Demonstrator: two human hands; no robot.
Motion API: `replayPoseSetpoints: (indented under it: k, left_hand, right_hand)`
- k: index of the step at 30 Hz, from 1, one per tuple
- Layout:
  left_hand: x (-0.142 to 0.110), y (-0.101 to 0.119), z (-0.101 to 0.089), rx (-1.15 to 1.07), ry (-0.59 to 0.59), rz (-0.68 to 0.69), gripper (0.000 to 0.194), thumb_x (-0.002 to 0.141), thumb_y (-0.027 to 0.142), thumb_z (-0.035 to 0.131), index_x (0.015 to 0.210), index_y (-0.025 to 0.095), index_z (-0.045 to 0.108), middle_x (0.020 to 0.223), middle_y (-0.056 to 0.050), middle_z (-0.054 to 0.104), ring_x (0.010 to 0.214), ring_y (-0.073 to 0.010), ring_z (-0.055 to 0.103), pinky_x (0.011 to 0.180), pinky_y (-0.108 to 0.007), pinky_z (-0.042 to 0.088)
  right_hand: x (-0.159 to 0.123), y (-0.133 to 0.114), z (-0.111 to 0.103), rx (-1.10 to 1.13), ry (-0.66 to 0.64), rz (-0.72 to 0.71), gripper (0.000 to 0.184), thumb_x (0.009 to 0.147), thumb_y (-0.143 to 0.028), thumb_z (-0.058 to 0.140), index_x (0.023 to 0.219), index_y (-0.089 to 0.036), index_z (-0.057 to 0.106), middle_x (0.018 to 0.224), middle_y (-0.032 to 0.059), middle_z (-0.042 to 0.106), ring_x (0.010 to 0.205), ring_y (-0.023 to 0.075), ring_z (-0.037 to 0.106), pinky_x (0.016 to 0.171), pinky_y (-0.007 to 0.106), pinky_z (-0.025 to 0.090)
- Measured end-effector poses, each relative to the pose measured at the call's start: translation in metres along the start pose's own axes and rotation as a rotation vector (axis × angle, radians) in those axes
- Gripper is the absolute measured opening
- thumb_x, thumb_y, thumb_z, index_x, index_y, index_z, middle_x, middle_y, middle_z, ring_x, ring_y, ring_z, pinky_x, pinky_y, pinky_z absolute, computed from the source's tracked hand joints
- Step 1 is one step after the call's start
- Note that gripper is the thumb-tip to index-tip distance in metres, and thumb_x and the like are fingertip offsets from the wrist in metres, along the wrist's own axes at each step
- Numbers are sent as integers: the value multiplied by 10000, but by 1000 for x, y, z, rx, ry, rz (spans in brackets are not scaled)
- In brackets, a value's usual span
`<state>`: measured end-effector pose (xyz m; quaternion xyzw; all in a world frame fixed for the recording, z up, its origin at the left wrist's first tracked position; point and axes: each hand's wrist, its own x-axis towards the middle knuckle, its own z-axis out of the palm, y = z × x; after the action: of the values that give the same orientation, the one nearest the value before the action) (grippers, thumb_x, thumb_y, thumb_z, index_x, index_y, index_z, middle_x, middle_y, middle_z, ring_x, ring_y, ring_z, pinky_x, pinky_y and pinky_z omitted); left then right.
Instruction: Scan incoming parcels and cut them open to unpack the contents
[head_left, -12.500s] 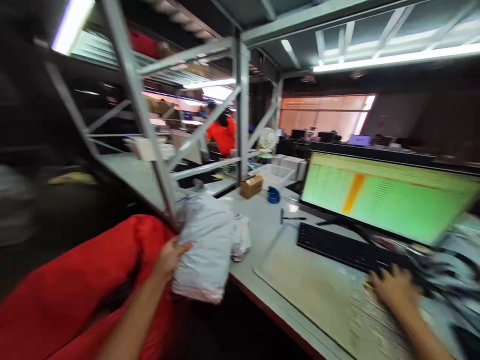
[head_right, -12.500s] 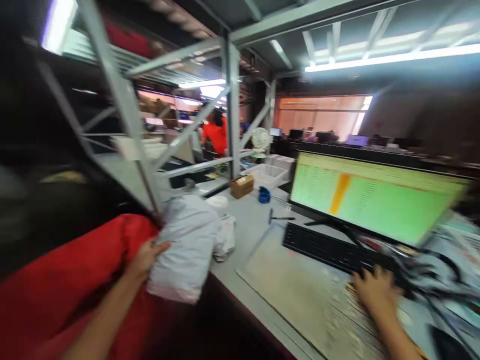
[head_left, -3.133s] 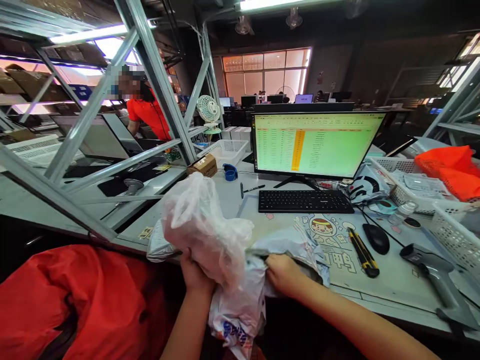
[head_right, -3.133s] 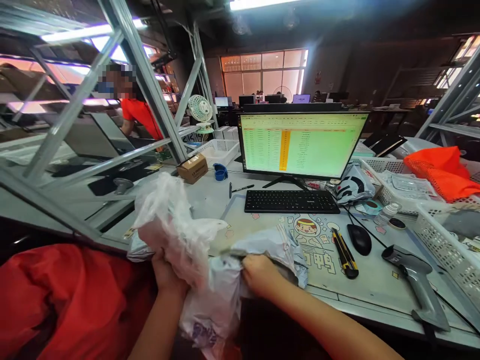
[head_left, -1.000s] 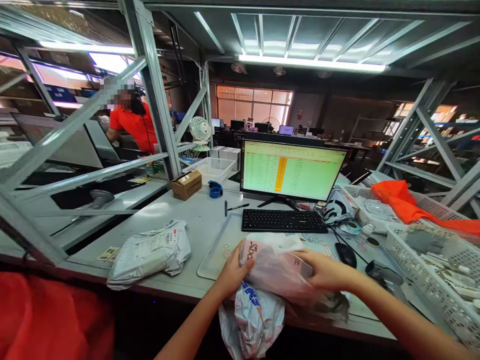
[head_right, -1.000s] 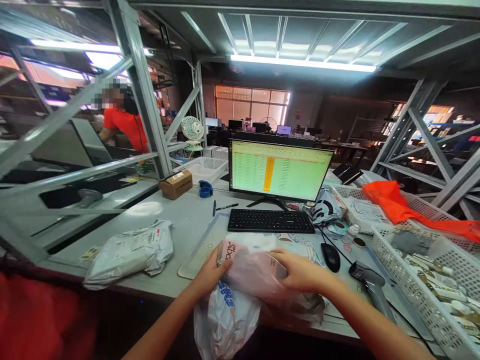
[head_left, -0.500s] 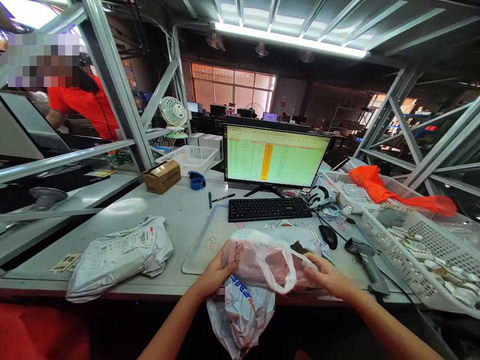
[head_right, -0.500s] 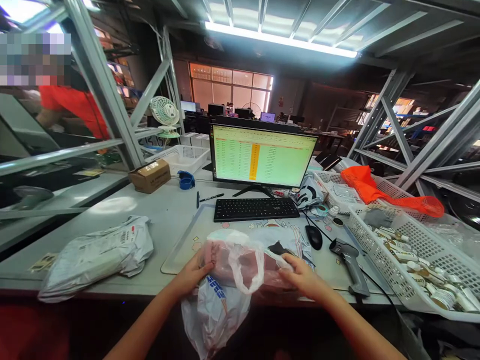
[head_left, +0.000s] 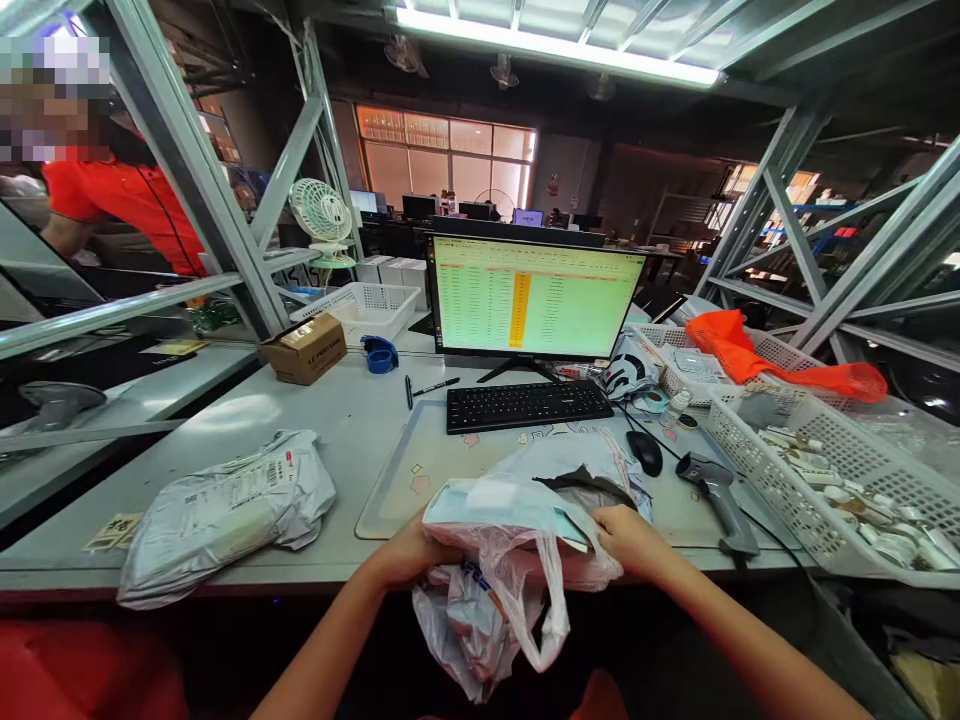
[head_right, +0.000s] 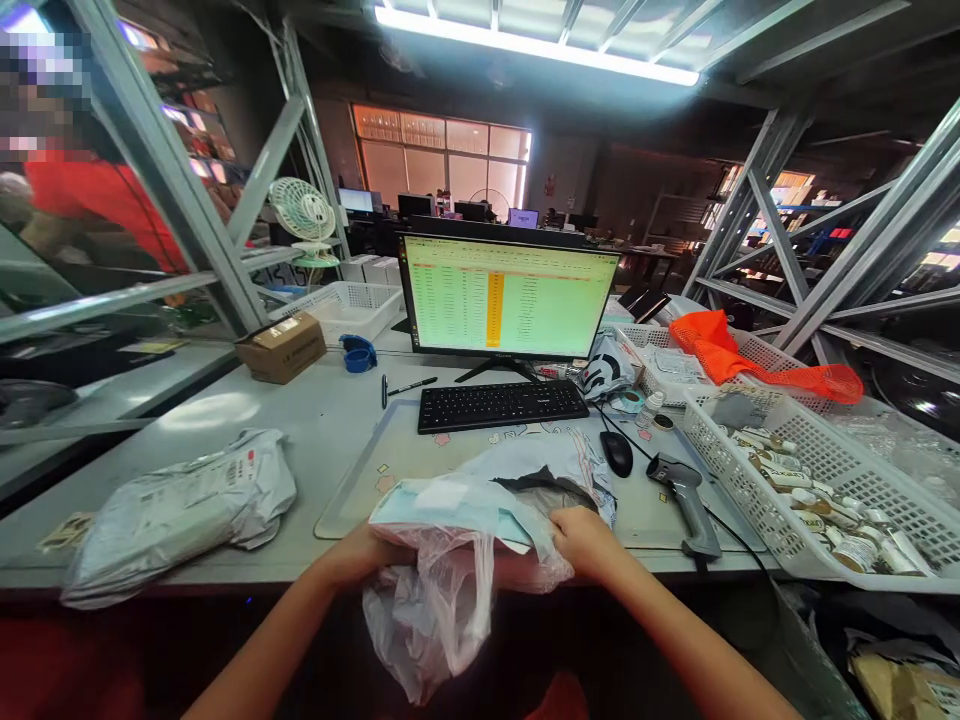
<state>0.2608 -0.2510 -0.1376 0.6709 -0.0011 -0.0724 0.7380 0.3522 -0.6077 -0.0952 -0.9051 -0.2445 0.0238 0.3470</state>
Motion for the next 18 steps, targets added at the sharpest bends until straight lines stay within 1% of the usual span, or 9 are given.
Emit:
replayPoseSetpoints:
  k: [2,3,5,7,9,10,13,15,18]
  left_hand:
    - [1,-3,-1,-11,-1,-13,630,544,255,919,1141,183,730,1159,-137,750,1109,-342,677,1046,-545,481]
    - [1,-5,-1,-26,-8,-21,591,552,277,920,1107,176,743,1128,-139,758,1090,-342,684,1037,-542,489]
    - [2,-5,0,-70,-26,-35,521,554,316,926,1021,155,764,1048,-142,774,1017,-340,707,1004,-539,511]
    - [0,0,1,-95,-19,-45,493,558,338,927,986,150,771,1013,-141,778,964,-335,719,966,-536,532]
    - [-2,11,1,-61,11,-19,496,554,334,930,994,167,775,1050,-139,773,995,-341,711,967,-526,536]
    - [-4,18,1,-30,32,13,493,558,334,928,999,175,776,1071,-138,770,1026,-347,702,978,-522,532]
    - [-5,42,3,37,96,130,530,572,387,922,1030,178,758,1082,-143,763,1057,-367,688,979,-519,535]
    - [-3,54,7,45,178,223,663,587,505,898,1128,167,716,1116,-161,748,1066,-382,685,962,-521,542]
    - [3,59,17,98,378,421,934,644,677,798,1391,174,548,1382,-180,613,1290,-383,561,1101,-500,443]
  right_hand:
    - [-7,-7,-7,-43,55,-56,132,758,-265,552,742,-202,667,754,47,675,749,220,605,786,390,511]
    - [-11,-12,-14,-53,91,-107,209,782,-233,529,899,-198,699,929,83,704,917,251,628,906,444,497]
    - [-18,-27,-32,-53,128,-250,394,839,-192,494,1201,-206,649,1285,121,627,1237,269,544,1096,503,399]
    - [-23,-46,-47,-39,97,-358,515,874,-202,524,1388,-235,539,1456,113,524,1372,261,454,1165,500,346]
    - [-21,-65,-53,-14,16,-351,631,850,-235,619,1463,-249,469,1444,108,550,1335,272,506,1136,478,398]
    - [-17,-74,-54,9,-29,-329,649,826,-242,655,1453,-251,487,1396,100,595,1276,274,557,1102,461,435]
    - [2,-88,-47,163,-151,-301,439,792,-252,673,1230,-246,677,1181,58,716,1012,250,666,945,397,531]
    - [17,-87,-38,301,-102,-273,296,816,-325,653,1083,-224,730,1057,54,744,937,254,669,897,391,544]
    - [32,-74,-22,530,131,-105,389,866,-518,608,1043,-191,725,975,76,750,972,290,669,903,422,543]
